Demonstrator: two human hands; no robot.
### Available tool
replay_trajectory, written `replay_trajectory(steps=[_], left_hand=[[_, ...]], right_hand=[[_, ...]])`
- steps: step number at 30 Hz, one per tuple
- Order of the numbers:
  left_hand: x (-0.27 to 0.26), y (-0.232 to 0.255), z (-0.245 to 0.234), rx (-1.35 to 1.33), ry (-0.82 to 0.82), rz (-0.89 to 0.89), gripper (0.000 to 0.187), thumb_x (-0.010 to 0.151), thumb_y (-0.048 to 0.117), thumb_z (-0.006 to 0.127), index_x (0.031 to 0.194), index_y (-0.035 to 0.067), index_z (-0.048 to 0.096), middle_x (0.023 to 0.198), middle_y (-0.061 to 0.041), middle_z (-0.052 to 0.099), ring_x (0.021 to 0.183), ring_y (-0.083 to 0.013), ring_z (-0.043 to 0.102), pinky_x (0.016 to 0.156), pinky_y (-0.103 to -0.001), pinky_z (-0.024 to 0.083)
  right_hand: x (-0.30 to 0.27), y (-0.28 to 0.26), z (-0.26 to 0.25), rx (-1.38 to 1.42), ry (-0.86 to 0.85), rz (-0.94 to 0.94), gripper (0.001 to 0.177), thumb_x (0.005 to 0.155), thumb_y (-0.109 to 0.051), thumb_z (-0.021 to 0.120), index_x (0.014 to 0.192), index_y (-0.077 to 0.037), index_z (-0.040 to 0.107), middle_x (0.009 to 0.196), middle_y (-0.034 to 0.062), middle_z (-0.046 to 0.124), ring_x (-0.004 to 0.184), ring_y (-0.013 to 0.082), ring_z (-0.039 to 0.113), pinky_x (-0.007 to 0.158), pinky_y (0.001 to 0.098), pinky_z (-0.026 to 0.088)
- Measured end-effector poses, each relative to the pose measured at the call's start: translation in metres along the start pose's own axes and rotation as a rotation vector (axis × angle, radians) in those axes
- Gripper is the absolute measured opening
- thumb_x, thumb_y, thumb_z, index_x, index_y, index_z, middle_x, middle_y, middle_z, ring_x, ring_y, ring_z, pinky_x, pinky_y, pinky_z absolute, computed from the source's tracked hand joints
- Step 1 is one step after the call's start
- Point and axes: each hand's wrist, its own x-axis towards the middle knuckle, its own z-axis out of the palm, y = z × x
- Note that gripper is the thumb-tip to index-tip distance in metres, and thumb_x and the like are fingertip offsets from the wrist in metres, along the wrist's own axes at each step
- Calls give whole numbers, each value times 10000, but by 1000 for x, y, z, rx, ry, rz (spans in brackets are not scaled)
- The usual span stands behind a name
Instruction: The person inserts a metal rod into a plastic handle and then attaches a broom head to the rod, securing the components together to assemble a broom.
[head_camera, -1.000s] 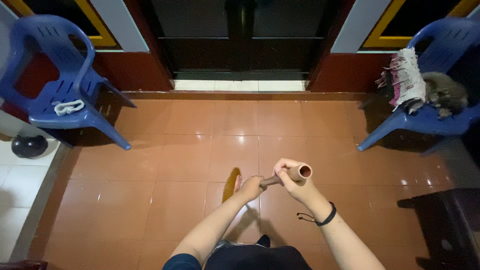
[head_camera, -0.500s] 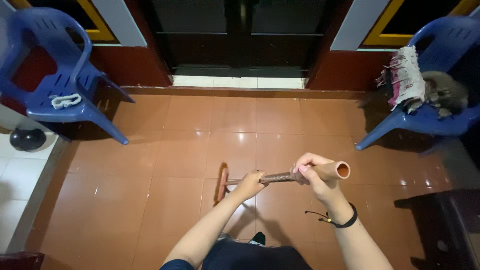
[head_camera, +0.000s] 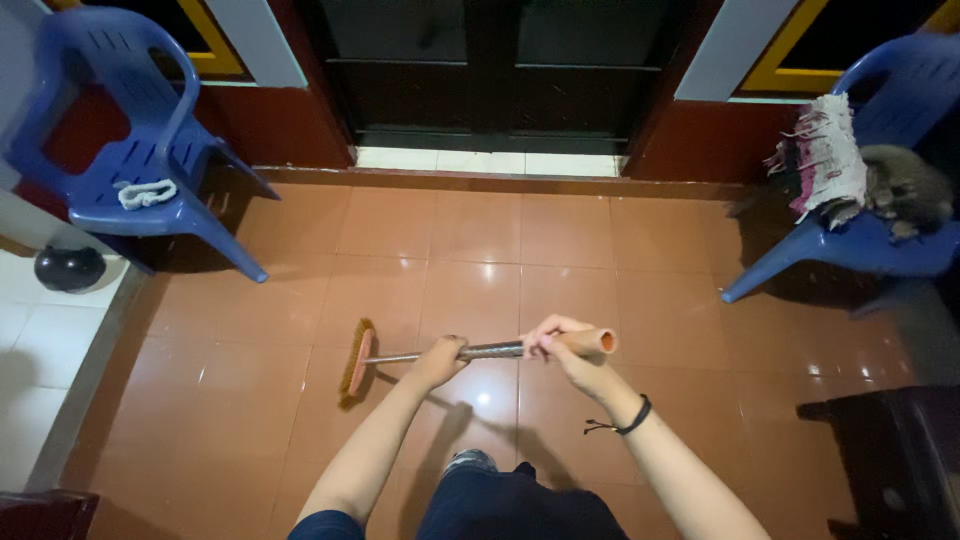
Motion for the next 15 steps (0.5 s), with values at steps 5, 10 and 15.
replay_trajectory(steps=[5, 10, 15], left_hand=[[-2, -41, 8, 82, -100, -158, 185, 841, 193, 728, 961, 60, 681, 960, -199, 710, 921, -384, 691, 807, -475, 539], [-3, -43, 21, 77, -86, -140, 219, 809, 230, 781, 917, 58, 699, 928, -201, 717, 909, -386, 688, 803, -473, 536], [7, -33, 32, 75, -169, -134, 210, 810, 231, 770, 894, 50, 704, 894, -208, 716, 886, -390, 692, 784, -485, 534]], right_hand=[[10, 22, 25, -139, -108, -17, 98, 999, -61, 578, 958, -20, 658, 913, 101, 738, 778, 122, 630, 751, 286, 564], [12, 29, 37, -126, -68, 71, 91, 989, -61, 587, 967, -21, 665, 843, 68, 705, 748, 104, 596, 681, 259, 516], [5, 19, 32, -178, 14, 66, 131, 983, -73, 599, 917, -9, 692, 758, 54, 681, 704, 100, 602, 647, 263, 510]])
